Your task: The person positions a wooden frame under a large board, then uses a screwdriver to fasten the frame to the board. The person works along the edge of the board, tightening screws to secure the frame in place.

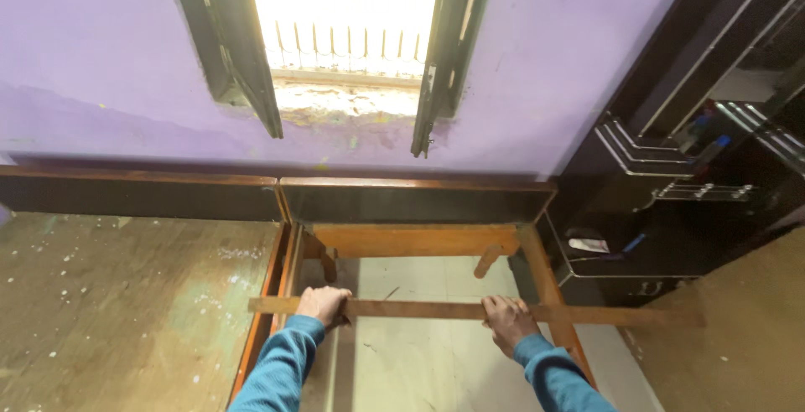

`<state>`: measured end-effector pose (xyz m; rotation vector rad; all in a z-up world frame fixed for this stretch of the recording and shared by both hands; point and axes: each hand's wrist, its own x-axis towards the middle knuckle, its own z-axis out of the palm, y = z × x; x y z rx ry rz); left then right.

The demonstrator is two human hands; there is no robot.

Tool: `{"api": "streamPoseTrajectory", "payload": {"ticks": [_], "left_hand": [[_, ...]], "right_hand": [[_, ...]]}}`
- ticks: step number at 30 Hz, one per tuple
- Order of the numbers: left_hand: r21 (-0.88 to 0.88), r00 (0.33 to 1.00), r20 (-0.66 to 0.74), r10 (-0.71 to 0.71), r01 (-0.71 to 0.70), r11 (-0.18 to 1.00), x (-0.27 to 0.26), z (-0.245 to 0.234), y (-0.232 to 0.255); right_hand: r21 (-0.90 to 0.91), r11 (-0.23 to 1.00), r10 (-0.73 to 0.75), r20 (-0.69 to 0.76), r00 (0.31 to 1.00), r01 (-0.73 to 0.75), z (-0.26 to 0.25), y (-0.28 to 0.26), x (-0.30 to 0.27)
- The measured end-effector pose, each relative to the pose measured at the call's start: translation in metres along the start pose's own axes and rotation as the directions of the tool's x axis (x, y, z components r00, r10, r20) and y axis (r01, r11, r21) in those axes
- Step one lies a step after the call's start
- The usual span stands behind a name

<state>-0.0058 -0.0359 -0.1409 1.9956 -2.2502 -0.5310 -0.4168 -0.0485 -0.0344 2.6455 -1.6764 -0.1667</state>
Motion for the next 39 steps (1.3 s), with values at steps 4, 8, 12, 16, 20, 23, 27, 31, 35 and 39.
{"api": "streamPoseTrajectory", "payload": {"ticks": [4,8,12,16,20,23,27,31,35,39], "left_hand": [[0.026,0.998,-0.05,0.035,-0.033,0.999,-0.006,-0.041,0.02],[0.042,0.998,-0.058,0.038,-0.035,0.998,-0.015,-0.079,0.043],[0.062,0.997,-0.055,0.049,-0.045,0.997,-0.025,-0.115,0.067],[0.113,0.996,-0.019,0.092,-0.089,0.99,-0.031,-0.144,0.088],[0.126,0.993,-0.03,0.118,-0.113,0.986,-0.027,-0.163,0.099],[0.127,0.984,-0.06,0.168,-0.16,0.979,-0.021,-0.171,0.108],[0.14,0.969,-0.098,0.228,-0.213,0.967,-0.012,-0.186,0.12],[0.159,0.934,-0.125,0.334,-0.313,0.936,0.0,-0.198,0.135],[0.191,0.904,-0.129,0.409,-0.382,0.904,0.013,-0.208,0.162],[0.202,0.86,-0.13,0.494,-0.465,0.862,0.022,-0.214,0.197]], "right_hand": [[-0.038,0.999,0.029,-0.001,1.0,-0.029,-0.036,0.004,-0.007],[-0.074,0.996,0.055,0.002,0.998,-0.055,-0.064,0.009,-0.019],[-0.063,0.995,0.068,-0.044,0.997,-0.071,-0.083,0.017,-0.029],[-0.107,0.989,0.097,-0.053,0.994,-0.102,-0.097,0.028,-0.038],[-0.103,0.986,0.118,-0.111,0.987,-0.13,-0.109,0.033,-0.045],[-0.107,0.982,0.14,-0.135,0.981,-0.155,-0.119,0.039,-0.054],[-0.035,0.979,0.192,-0.151,0.97,-0.199,-0.133,0.046,-0.066],[-0.098,0.963,0.227,-0.214,0.95,-0.252,-0.134,0.058,-0.084],[-0.071,0.939,0.312,-0.228,0.922,-0.335,-0.138,0.075,-0.11],[-0.123,0.922,0.306,-0.349,0.886,-0.367,-0.145,0.087,-0.144]]}}
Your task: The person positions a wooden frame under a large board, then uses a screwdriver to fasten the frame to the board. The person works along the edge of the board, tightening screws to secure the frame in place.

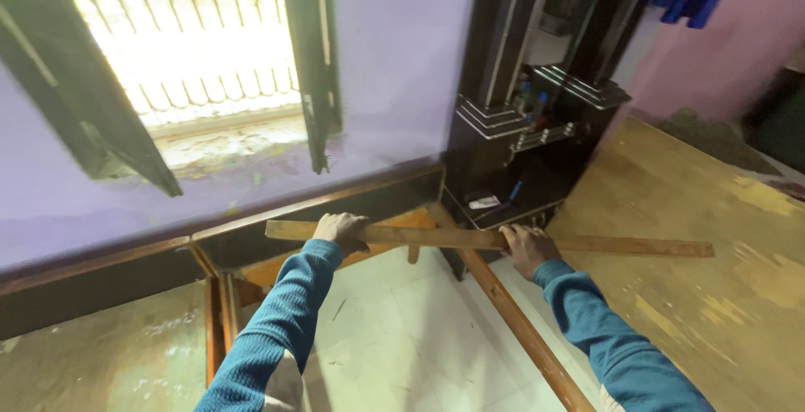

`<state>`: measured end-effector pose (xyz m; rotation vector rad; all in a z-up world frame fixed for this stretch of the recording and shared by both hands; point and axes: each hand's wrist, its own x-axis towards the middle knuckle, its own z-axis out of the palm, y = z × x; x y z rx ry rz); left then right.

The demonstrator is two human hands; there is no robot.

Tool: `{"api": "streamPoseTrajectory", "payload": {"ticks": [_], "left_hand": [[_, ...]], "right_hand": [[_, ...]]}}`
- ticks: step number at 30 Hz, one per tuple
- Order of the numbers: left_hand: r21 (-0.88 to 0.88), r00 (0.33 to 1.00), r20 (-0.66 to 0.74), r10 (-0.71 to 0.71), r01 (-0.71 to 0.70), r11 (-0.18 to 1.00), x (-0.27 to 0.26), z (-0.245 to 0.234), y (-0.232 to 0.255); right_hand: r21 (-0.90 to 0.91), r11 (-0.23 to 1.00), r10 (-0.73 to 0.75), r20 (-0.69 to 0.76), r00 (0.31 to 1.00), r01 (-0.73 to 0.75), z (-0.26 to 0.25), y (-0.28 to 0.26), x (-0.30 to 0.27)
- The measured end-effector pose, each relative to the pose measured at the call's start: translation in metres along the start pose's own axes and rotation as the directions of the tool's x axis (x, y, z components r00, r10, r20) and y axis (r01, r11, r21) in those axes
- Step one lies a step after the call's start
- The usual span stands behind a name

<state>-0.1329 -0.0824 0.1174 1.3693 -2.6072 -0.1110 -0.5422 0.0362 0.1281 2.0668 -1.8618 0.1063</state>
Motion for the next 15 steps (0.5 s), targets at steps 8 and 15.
{"api": "streamPoseTrajectory", "payload": {"ticks": [8,15], "left_hand": [[0.039,0.995,0.0,0.096,-0.096,0.995,0.051,-0.012,0.069],[0.023,0.969,-0.114,0.22,-0.219,0.975,0.11,-0.007,0.138]], "right_hand": [[-0.013,0.978,0.205,0.164,0.965,-0.206,-0.043,0.052,-0.039],[0.018,0.991,0.132,-0.06,0.989,-0.131,-0.032,0.143,-0.072]]}}
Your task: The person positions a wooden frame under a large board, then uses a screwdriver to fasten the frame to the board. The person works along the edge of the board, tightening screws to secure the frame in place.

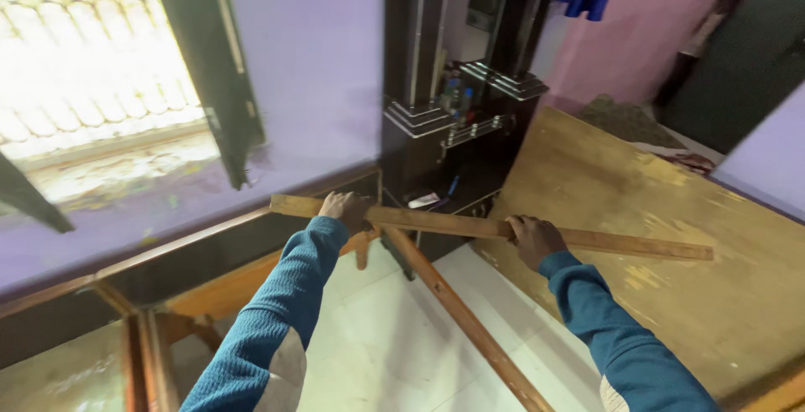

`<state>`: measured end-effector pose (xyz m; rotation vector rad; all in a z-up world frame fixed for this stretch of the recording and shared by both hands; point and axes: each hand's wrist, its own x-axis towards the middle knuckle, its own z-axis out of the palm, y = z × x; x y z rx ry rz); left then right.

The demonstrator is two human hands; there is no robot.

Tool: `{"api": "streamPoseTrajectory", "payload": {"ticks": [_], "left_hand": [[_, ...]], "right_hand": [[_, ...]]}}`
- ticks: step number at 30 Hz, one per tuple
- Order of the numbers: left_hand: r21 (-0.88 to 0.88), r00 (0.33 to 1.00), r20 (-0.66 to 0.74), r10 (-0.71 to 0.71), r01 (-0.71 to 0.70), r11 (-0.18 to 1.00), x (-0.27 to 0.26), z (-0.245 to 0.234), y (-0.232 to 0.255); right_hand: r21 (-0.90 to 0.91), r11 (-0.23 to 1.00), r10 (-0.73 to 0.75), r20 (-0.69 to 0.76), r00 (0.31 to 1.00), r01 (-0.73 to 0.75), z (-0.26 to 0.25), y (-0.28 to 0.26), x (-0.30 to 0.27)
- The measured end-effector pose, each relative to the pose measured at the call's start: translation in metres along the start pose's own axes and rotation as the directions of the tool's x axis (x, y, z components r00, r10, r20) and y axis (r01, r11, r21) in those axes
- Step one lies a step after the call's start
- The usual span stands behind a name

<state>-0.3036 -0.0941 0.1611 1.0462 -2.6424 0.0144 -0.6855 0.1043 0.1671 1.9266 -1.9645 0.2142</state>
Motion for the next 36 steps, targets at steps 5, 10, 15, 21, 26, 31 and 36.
{"api": "streamPoseTrajectory", "payload": {"ticks": [5,10,15,21,26,31,36], "left_hand": [[-0.035,0.994,-0.058,0.09,-0.092,0.995,0.051,0.013,0.044],[-0.003,0.99,0.125,0.065,-0.066,0.998,0.104,0.021,0.1],[-0.013,0.978,0.118,0.174,-0.174,0.985,0.144,0.029,0.151],[0.023,0.946,0.115,0.302,-0.306,0.952,0.19,0.034,0.212],[0.086,0.908,0.17,0.384,-0.402,0.912,0.222,0.031,0.268],[0.096,0.844,0.134,0.519,-0.532,0.841,0.255,0.028,0.319],[0.114,0.77,0.134,0.624,-0.638,0.762,0.277,0.035,0.362]], "right_hand": [[-0.045,0.995,0.096,0.064,0.993,-0.093,0.01,0.068,-0.022],[-0.063,0.975,0.22,0.156,0.963,-0.212,0.004,0.118,-0.051],[-0.077,0.952,0.307,0.181,0.934,-0.297,-0.007,0.154,-0.088],[-0.015,0.89,0.449,0.195,0.872,-0.455,-0.004,0.191,-0.129],[-0.033,0.859,0.51,0.143,0.848,-0.511,0.008,0.229,-0.158],[-0.085,0.79,0.612,0.184,0.769,-0.608,0.025,0.265,-0.174],[-0.016,0.756,0.643,0.206,0.738,-0.654,0.031,0.283,-0.187]]}}
